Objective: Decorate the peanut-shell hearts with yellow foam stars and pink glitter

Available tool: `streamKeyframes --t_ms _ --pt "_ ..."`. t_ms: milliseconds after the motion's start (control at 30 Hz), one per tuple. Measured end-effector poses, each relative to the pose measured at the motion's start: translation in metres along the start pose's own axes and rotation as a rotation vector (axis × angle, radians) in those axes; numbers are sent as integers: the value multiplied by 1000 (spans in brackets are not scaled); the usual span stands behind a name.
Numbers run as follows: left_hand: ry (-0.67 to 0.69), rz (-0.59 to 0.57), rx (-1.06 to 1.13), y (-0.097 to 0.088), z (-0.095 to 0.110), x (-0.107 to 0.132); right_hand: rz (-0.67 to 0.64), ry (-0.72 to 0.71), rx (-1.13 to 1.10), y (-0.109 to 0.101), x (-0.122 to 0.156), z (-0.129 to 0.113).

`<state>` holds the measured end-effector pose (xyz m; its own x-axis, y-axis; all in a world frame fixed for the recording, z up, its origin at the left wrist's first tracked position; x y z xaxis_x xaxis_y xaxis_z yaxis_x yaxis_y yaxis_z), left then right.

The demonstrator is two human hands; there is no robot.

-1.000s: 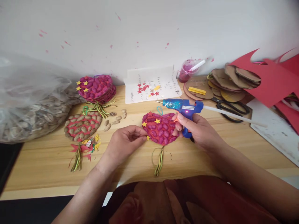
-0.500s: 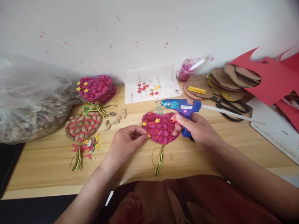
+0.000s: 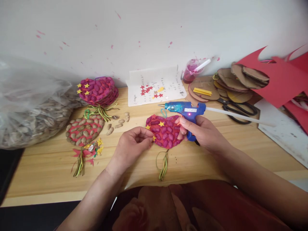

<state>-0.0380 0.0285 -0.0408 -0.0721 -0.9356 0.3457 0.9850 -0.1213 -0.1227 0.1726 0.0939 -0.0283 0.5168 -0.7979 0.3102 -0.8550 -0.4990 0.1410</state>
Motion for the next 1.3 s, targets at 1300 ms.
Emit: streamKeyframes --t_ms 1300 --pt "660 250 -985 15 37 57 -23 -20 23 -1 -2 3"
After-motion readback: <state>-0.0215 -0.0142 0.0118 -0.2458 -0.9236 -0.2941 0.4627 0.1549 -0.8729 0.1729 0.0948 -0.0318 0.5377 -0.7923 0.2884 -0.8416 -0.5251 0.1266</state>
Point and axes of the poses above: each hand's wrist, its own x-axis away from the middle knuckle, its own y-axis out of the palm, z = x × y, the point moved 8 cm from there along -x, towards the middle knuckle, and after that the axes turned 12 degrees about -z, right-handed, at the moved point
